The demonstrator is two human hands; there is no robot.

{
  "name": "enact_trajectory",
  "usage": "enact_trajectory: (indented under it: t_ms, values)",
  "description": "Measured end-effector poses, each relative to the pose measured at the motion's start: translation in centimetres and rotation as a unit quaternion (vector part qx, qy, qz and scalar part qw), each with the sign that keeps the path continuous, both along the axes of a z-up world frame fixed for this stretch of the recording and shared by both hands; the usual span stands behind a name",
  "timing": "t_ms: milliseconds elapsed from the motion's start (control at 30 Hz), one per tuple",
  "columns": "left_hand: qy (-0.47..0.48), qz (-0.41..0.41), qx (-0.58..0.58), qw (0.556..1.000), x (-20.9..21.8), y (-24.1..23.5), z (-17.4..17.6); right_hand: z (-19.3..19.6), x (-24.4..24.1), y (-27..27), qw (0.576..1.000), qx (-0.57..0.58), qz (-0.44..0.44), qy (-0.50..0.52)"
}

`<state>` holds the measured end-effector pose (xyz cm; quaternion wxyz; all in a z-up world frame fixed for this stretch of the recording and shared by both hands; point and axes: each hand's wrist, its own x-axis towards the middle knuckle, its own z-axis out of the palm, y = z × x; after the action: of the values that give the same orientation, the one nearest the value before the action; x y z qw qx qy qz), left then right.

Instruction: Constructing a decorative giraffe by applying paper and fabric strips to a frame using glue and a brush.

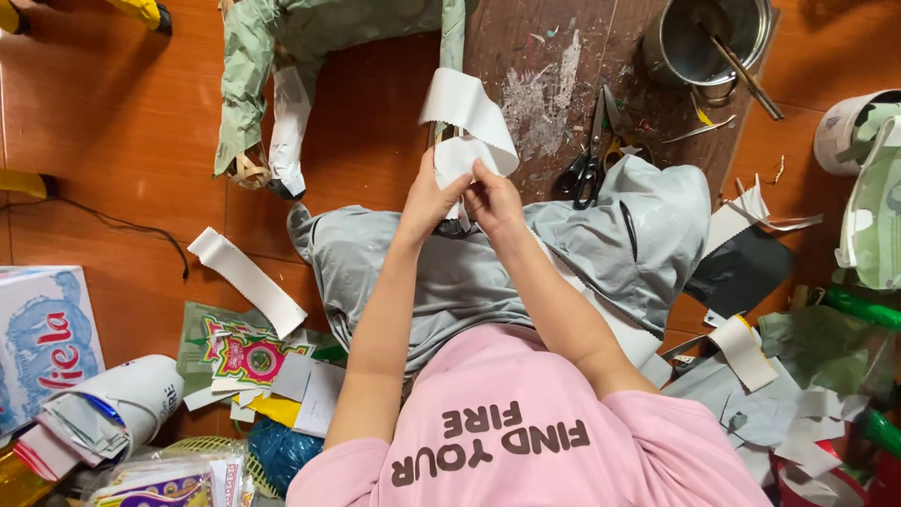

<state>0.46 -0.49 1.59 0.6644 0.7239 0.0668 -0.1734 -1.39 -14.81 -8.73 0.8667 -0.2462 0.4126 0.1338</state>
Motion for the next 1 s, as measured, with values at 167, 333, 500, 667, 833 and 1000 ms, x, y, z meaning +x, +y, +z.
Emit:
enact_trajectory:
  t_ms: [167, 333, 500, 667, 833, 1000]
  values:
    - [0.020, -0.014, 0.072, 0.997, 0.0, -0.2, 1.1, -4.4, 2.7, -8.2, 0.989, -0.060, -0.136, -0.015]
    - [0.033, -0.010, 0.088, 0.996, -0.1, -0.3, 0.6, -1.0, 1.7, -17.7, 0.961, -0.056, -0.245, -0.118]
    - [-0.003, -0.006, 0.137, 0.991, -0.3, -0.6, -0.7, 9.4, -2.3, -13.4, 0.728, -0.652, -0.099, -0.186]
    - [0.033, -0.004, 0.171, 0.985, -0.3, -1.0, -0.4, 8.3, -1.5, -1.0, 0.697, -0.574, 0.266, -0.337]
    - [0.082, -0.018, 0.049, 0.995, 0.0, 0.4, -2.0, 5.9, 4.3, 1.9, 0.814, -0.414, 0.322, -0.251]
    - [-0.038, -0.109, -0.015, 0.993, -1.5, 0.8, -1.2, 4.8, 4.5, 0.5, 0.915, -0.148, 0.326, -0.183]
